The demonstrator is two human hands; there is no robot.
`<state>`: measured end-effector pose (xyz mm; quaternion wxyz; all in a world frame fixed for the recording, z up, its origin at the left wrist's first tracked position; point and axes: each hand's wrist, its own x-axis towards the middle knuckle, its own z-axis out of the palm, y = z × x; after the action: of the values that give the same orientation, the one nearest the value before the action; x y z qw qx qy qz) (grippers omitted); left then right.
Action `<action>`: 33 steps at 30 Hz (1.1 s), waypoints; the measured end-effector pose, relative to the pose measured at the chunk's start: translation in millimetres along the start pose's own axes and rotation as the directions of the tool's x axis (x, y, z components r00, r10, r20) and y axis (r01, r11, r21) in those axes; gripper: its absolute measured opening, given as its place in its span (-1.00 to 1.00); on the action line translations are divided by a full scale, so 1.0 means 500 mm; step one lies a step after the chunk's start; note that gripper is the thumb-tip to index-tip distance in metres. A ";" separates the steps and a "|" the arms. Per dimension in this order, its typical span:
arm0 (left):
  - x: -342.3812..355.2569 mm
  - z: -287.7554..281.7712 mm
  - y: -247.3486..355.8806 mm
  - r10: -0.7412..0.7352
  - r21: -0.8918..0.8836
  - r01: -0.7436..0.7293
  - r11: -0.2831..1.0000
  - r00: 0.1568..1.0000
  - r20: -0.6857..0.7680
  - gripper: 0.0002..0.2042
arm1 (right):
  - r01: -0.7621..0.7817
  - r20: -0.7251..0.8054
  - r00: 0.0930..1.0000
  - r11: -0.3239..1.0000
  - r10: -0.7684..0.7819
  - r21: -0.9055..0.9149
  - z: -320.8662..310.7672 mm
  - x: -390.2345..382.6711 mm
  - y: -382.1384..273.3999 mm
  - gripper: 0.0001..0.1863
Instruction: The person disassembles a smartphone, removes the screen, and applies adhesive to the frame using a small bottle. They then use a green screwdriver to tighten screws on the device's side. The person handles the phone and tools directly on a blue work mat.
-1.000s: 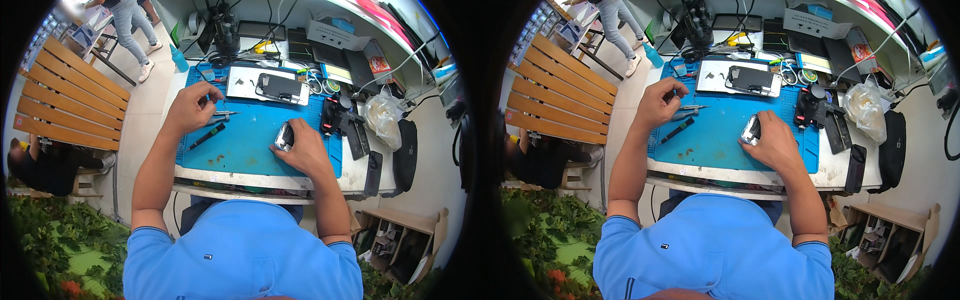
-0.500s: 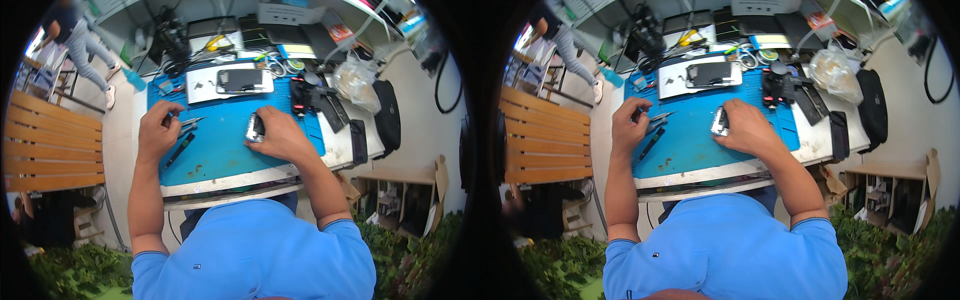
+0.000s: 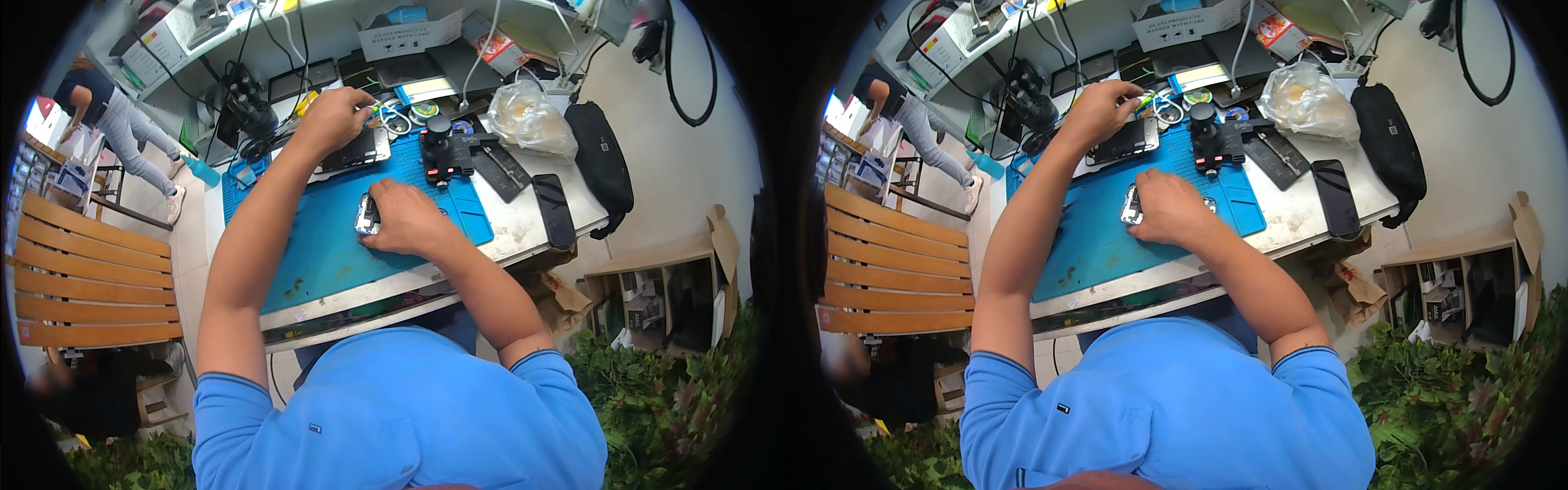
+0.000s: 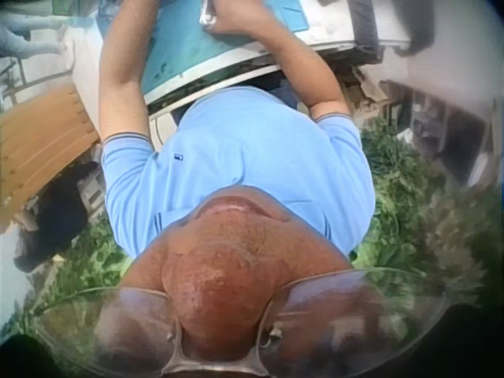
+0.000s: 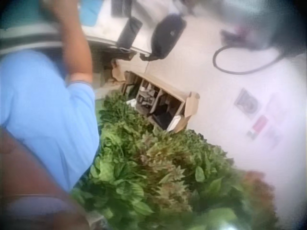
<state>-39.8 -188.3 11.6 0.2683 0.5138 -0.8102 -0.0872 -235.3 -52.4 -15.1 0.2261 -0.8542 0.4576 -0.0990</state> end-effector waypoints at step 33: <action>0.033 -0.093 -0.035 0.057 -0.373 -0.301 0.878 0.838 -0.543 -0.72 | 0.029 -0.044 0.999 0.998 -0.026 0.062 0.006 -0.005 0.007 -0.29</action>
<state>-7.3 -204.4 48.9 0.5925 0.3629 -0.7119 -0.1024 -238.0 -50.9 -19.3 0.2416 -0.8505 0.4473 -0.1348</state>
